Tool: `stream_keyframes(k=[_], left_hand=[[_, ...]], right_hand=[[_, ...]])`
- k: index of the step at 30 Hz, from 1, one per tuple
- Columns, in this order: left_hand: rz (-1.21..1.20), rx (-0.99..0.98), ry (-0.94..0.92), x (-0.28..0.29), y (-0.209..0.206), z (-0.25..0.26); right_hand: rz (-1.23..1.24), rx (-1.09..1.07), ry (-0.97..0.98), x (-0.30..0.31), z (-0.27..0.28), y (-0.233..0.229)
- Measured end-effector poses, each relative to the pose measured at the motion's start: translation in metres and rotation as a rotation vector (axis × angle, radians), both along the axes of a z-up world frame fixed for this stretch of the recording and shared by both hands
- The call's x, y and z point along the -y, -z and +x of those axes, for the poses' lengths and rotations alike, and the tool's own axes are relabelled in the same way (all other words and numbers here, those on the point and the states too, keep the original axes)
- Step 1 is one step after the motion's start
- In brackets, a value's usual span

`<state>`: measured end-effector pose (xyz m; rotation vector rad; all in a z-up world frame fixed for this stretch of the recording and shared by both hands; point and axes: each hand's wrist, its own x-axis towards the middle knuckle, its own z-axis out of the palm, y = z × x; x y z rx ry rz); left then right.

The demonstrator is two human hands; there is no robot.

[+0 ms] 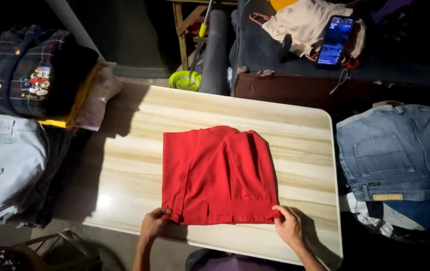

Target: Folding denim shorts and a red skirt on a low table.

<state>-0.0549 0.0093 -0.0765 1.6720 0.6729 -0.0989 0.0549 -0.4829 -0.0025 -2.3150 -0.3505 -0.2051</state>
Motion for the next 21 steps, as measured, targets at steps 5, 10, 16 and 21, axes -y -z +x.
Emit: stream_keyframes(k=[5,10,16,21], left_hand=[[0.037,-0.257,0.113,-0.004,-0.024,0.003],[0.455,-0.325,0.073,0.018,-0.089,0.044],[0.685,0.045,0.064,0.048,-0.075,0.133],[0.630,0.283,0.195,0.086,-0.087,0.201]], right_hand=[[-0.034,-0.226,0.067,0.008,-0.010,-0.010],[-0.028,-0.188,0.047,-0.004,0.031,-0.003],[-0.007,0.017,0.200,-0.050,0.110,-0.010],[-0.037,0.061,0.144,-0.086,0.158,-0.011]])
